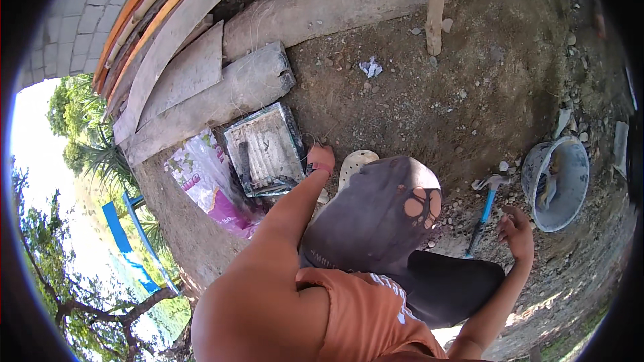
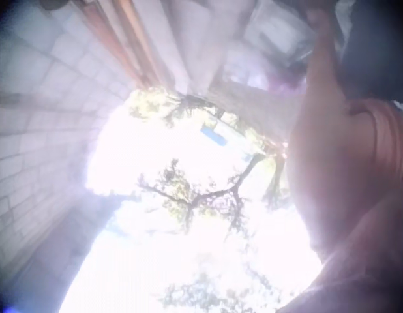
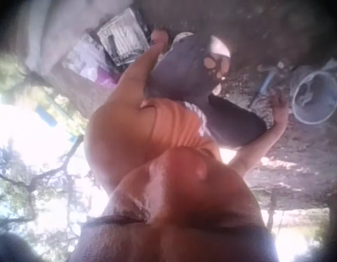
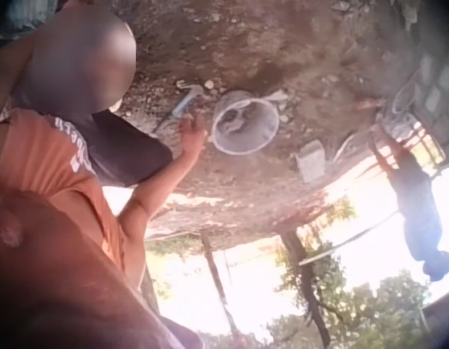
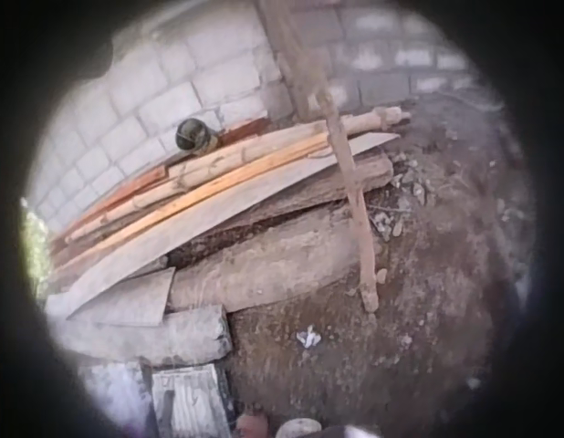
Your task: Installing wooden supports and leveling a structure at a construction site.
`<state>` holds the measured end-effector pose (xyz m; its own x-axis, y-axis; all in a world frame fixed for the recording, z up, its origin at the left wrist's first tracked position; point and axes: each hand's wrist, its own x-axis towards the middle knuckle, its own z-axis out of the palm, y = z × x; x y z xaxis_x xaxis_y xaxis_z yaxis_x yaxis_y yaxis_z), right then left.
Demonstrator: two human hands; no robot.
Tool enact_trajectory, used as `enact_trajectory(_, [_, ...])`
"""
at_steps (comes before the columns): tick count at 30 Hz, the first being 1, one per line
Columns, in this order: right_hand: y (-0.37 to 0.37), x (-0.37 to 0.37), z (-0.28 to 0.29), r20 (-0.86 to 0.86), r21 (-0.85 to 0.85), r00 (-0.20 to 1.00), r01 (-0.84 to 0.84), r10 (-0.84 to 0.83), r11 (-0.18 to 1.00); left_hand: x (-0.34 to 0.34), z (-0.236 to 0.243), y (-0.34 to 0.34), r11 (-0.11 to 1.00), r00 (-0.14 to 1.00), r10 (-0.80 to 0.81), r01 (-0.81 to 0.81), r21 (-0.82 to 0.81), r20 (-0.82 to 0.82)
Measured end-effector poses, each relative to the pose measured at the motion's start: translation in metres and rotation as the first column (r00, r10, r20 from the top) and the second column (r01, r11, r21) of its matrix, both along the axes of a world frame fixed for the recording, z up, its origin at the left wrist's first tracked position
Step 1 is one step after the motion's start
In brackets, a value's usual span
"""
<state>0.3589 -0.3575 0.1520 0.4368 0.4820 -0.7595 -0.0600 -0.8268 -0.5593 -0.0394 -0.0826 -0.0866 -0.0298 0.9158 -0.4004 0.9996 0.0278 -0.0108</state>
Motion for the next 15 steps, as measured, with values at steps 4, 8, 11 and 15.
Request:
enact_trajectory(4, [0.009, -0.006, 0.004, -0.032, 0.019, 0.999, 0.039, -0.039, 0.999, 0.002, 0.015, 0.004, 0.984, 0.949, -0.093, 0.042, 0.174, 0.301])
enact_trajectory(8, [0.017, -0.003, 0.007, -0.017, 0.051, 1.000, 0.024, -0.023, 0.998, 0.023, 0.021, 0.037, 0.977, 0.952, -0.130, 0.076, 0.198, 0.279])
enact_trajectory(11, [0.024, -0.005, 0.017, 0.061, 0.055, 0.997, -0.059, 0.055, 0.997, 0.028, 0.035, 0.056, 0.989, 0.975, -0.146, 0.148, 0.001, 0.170])
enact_trajectory(15, [0.029, -0.010, 0.015, 0.026, 0.015, 1.000, -0.013, 0.013, 1.000, 0.076, 0.066, 0.069, 0.936, 0.863, -0.344, 0.346, 0.065, 0.369])
